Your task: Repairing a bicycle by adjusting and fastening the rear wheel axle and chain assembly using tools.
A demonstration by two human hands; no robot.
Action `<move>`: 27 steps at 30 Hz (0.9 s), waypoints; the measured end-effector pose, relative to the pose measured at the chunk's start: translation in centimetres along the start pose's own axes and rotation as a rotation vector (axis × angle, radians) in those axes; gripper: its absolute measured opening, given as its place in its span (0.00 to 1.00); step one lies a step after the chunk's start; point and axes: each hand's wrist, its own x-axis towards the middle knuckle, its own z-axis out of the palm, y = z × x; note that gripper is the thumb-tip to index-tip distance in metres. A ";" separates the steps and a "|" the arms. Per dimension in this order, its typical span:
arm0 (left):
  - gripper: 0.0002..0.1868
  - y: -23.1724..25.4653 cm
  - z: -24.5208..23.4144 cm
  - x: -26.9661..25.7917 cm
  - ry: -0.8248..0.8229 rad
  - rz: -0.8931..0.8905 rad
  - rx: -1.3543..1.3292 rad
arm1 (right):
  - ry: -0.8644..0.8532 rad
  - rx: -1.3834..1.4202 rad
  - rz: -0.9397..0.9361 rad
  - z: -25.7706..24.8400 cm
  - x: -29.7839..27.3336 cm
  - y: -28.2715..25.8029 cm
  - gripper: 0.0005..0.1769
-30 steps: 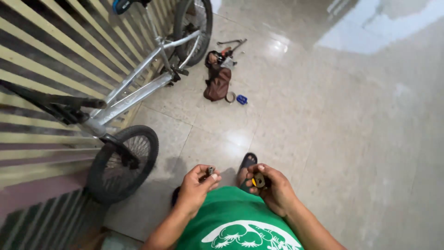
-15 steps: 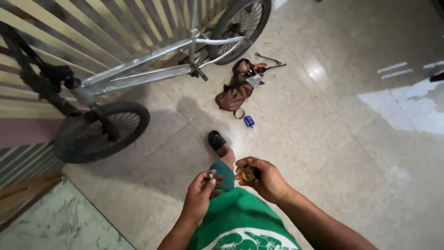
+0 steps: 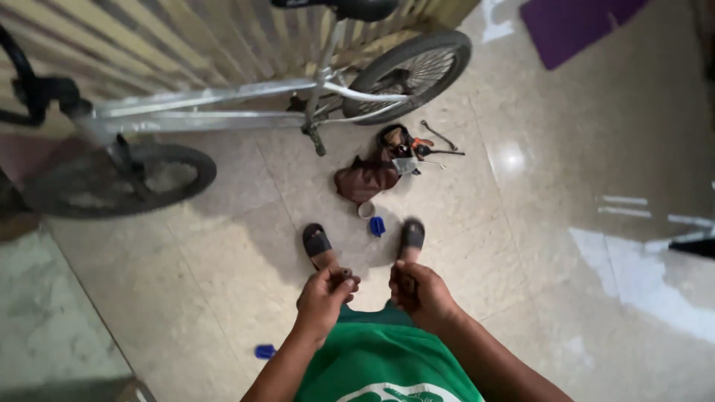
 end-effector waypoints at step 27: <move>0.15 -33.9 5.4 6.6 1.058 -0.207 0.164 | -0.158 -1.126 0.030 -14.4 22.8 -7.2 0.22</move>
